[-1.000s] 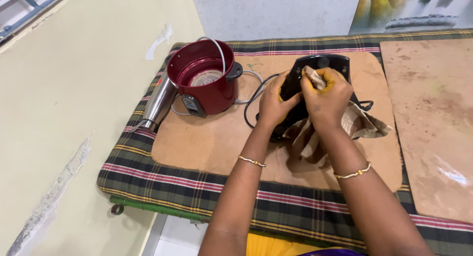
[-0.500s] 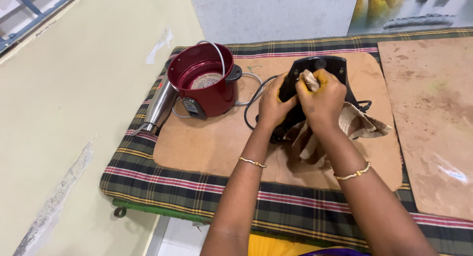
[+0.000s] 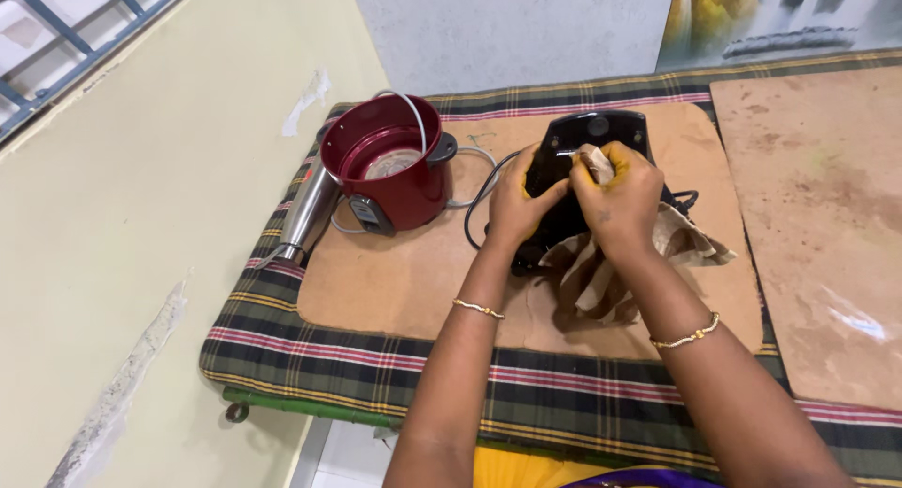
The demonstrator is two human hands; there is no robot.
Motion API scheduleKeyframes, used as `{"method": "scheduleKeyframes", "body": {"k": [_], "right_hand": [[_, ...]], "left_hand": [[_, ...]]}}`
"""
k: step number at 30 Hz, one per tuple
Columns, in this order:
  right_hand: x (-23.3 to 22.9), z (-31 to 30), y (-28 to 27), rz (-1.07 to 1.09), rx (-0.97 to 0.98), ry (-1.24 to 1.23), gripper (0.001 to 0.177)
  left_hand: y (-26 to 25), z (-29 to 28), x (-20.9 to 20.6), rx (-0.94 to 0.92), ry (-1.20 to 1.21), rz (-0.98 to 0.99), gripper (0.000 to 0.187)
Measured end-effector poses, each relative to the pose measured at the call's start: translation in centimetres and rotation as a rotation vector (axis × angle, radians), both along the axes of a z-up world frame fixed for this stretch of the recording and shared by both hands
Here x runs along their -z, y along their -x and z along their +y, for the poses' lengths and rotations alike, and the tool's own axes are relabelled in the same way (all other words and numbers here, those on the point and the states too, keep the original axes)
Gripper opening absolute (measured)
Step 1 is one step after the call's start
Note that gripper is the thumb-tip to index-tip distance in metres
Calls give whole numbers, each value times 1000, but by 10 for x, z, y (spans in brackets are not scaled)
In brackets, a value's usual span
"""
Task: The person wipes the exterior and base of a black blender using a cloth, moving the blender and turning it over to clean all sides.
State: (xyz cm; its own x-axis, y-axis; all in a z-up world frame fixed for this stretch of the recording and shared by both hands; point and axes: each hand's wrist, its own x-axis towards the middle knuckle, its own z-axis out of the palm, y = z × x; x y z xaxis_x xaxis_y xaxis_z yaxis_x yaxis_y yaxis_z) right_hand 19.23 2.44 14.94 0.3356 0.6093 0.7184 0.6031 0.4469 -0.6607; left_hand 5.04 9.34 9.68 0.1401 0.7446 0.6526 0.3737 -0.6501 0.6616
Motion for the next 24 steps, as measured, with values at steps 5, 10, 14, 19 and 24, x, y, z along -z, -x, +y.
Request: {"method": "scheduleKeyframes", "body": {"k": [5,10,14,19,24], "right_hand": [[-8,15,-1,-140,58,-137,25],[-1,12,5,-180,53,-82,27],[-9,14,1,-249,86,-83,26],[-17,3,3,-205,50,-60,23],[-7,-17,-20,-3,-385,298,16]], "left_hand": [[0,2,0,-2,3,-4,65],[0,8,7,-16,-11,1,66],[0,9,8,-35,-29,29,65],[1,-6,-9,50,-23,-33,64],[-4,-53,-4,-145,-354,-58,36]]}}
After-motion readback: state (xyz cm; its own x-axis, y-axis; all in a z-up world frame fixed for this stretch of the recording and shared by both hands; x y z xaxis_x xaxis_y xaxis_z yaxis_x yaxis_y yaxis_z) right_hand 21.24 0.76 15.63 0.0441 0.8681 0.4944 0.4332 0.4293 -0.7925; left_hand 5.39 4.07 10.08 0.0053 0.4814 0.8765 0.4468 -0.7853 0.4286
